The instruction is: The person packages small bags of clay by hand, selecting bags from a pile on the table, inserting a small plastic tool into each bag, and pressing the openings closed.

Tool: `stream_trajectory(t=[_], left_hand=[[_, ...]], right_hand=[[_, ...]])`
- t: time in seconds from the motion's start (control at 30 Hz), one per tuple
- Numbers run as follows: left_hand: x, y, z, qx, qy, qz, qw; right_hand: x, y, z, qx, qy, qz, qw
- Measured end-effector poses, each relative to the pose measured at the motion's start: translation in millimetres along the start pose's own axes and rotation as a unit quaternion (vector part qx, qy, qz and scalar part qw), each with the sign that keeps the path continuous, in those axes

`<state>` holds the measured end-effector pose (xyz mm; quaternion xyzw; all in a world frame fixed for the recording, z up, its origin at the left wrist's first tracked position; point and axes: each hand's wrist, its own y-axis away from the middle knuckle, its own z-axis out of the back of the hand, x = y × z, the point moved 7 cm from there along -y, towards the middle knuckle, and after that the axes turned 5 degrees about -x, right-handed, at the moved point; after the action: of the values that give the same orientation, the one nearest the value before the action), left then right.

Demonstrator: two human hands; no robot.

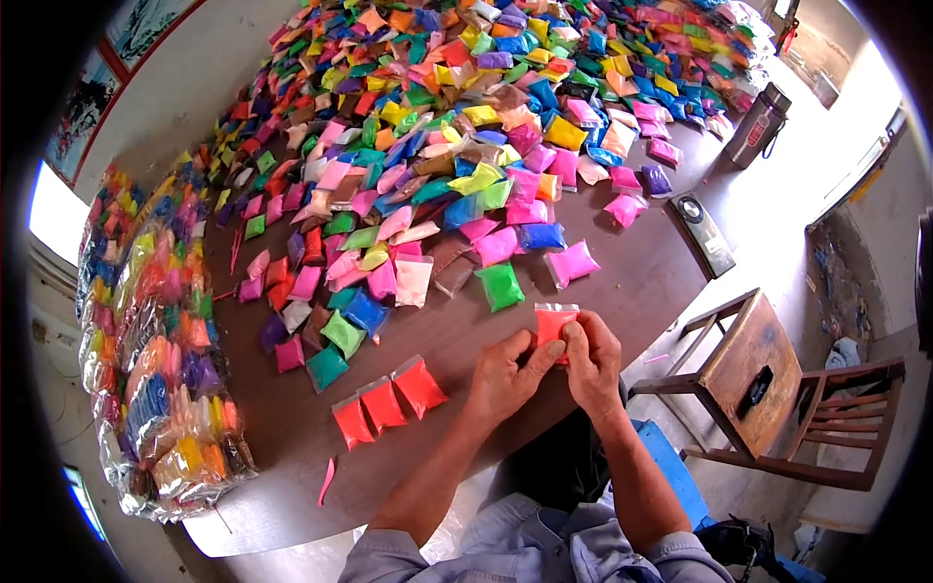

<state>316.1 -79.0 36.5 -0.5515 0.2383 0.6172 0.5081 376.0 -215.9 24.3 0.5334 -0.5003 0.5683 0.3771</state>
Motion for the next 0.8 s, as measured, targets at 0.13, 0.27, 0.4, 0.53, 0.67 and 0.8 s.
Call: stream_trajectory(t=[0.13, 0.27, 0.4, 0.53, 0.67, 0.8], left_hand=[[-1, -2, 0, 0.014, 0.036, 0.041, 0.998], [0, -2, -1, 0.028, -0.001, 0.023, 0.999], [7, -2, -3, 0.014, 0.000, 0.018, 1.000], [9, 0, -1, 0.022, 0.003, 0.018, 1.000], [-5, -4, 1, 0.013, 0.049, 0.036, 0.998], [0, -6, 3, -0.004, 0.077, 0.038, 0.996]], right_hand=[[-5, 1, 6, -0.006, 0.024, -0.006, 1.000], [-17, 2, 8, -0.037, -0.043, -0.029, 0.998], [-19, 1, 6, -0.029, -0.060, -0.041, 0.997], [-16, 1, 7, -0.027, -0.033, -0.031, 0.999], [-3, 3, 3, 0.001, -0.013, -0.026, 1.000], [7, 2, -4, 0.033, -0.006, 0.001, 0.999]])
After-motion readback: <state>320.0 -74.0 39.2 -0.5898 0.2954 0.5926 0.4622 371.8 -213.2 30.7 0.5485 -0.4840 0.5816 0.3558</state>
